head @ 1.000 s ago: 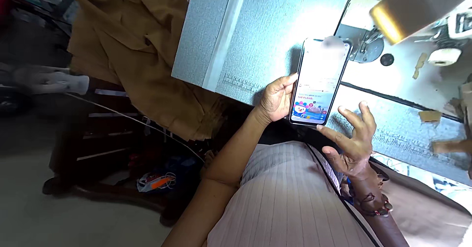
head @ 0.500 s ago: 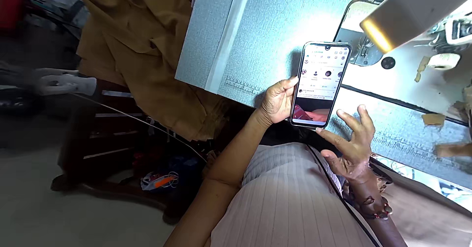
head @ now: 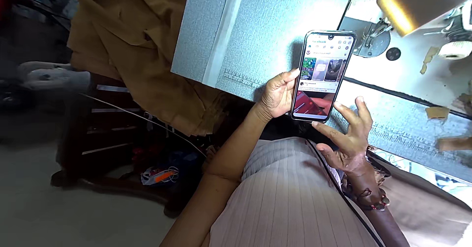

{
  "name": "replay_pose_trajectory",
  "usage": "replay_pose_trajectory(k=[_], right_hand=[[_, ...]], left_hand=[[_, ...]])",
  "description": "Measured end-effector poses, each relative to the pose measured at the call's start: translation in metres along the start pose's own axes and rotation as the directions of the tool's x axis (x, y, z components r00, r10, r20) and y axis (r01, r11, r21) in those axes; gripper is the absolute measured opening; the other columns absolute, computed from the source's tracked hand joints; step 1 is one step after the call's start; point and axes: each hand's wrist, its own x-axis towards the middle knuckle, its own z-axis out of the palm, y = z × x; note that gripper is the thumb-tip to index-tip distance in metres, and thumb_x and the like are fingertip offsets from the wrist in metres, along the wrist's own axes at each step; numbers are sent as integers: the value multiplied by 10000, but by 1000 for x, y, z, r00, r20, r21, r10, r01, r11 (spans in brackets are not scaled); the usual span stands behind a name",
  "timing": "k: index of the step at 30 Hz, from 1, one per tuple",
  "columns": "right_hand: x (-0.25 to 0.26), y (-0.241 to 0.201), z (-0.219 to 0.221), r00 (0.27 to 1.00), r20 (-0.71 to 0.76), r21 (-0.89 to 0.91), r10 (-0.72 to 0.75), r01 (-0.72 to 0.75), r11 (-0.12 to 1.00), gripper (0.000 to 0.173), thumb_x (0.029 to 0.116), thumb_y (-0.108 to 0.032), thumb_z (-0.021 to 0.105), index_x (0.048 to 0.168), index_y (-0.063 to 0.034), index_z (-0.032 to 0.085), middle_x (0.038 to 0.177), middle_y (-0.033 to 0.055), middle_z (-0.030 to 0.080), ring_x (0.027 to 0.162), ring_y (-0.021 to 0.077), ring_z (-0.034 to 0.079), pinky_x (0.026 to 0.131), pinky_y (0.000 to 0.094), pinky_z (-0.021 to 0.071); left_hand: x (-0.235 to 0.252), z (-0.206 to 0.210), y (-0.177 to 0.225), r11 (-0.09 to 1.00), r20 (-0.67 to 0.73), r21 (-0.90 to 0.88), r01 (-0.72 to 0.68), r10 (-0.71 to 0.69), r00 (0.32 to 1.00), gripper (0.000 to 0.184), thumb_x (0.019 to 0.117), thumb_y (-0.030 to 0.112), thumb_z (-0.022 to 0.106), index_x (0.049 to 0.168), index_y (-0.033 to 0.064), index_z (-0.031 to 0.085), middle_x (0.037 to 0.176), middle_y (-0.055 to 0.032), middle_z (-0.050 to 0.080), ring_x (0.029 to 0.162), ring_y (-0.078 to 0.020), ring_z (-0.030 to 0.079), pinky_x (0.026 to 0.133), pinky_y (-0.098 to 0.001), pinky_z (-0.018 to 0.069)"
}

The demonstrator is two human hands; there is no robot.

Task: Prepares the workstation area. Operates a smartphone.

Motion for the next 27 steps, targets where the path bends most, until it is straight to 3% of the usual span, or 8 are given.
replay_pose_trajectory(k=[7,11,27], right_hand=[[-1,0,5,998,49,-72,26,-22,997,521,1024,-661,374,1265,-327,694,1688,17,255,1591,304,-5,1259,571,-29],[0,0,7,995,75,-124,71,-61,990,539,1014,-694,350,1284,-371,688,1677,18,293,1592,320,13,1254,575,-27],[-4,4,10,999,41,-98,32,-27,995,514,1022,-668,376,1260,-350,703,1664,3,322,1592,304,33,1264,553,3]], left_hand=[[-1,1,-1,1000,-3,18,-10,10,1000,352,1019,284,374,1222,106,598,1132,-65,729,1075,-170,703,922,-354,573],[-1,-2,-1,1000,15,5,1,-2,1000,342,1001,319,448,1225,135,630,1144,-58,740,1078,-172,711,920,-360,580],[-1,-1,-1,1000,-16,-6,8,-8,1000,333,1003,305,443,1221,125,619,1140,-71,738,1078,-189,713,926,-375,580]])
